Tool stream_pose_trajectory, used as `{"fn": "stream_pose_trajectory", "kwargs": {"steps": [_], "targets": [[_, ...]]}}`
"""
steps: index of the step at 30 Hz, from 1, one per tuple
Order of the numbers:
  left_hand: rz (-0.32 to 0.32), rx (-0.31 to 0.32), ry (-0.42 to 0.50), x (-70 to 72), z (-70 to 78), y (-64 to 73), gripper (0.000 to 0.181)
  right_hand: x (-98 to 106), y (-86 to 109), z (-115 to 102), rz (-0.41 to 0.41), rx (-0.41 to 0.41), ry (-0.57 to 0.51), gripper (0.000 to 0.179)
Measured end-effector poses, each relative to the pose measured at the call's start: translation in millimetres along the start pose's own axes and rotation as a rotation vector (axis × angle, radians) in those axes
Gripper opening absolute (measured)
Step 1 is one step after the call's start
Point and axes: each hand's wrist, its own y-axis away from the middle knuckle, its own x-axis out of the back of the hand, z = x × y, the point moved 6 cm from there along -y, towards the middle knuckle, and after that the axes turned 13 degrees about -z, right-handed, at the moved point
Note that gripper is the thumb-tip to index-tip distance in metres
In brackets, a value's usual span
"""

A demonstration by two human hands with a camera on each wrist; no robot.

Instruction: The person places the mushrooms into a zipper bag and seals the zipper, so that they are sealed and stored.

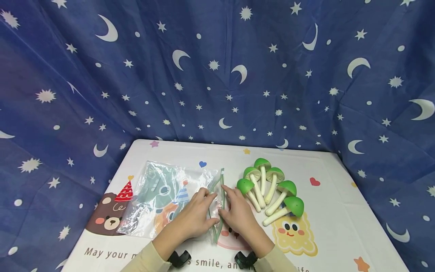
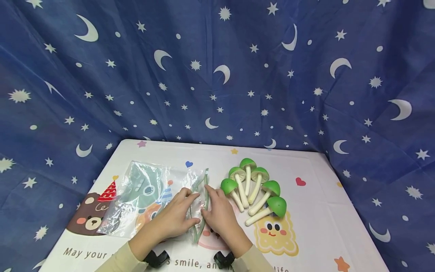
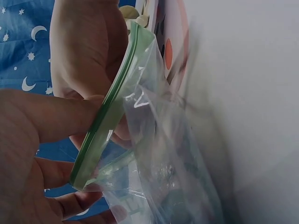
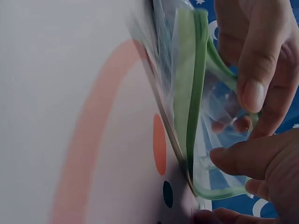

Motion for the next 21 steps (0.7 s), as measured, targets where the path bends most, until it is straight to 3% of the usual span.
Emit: {"fn": "stream_pose_trajectory", "kwargs": {"steps": [13, 21], "targets": [[-0.004, -0.009, 0.011, 3.1, -1.3, 3.7, 0.079, -6.1, -11.2, 2.1, -0.018, -0.037, 0.113, 0.085], [0.035, -0.029, 0.005, 10.4, -1.3, 6.3, 0.076, -6.4, -14.3, 2.2, -0.023, -0.034, 0.151, 0.084]]}}
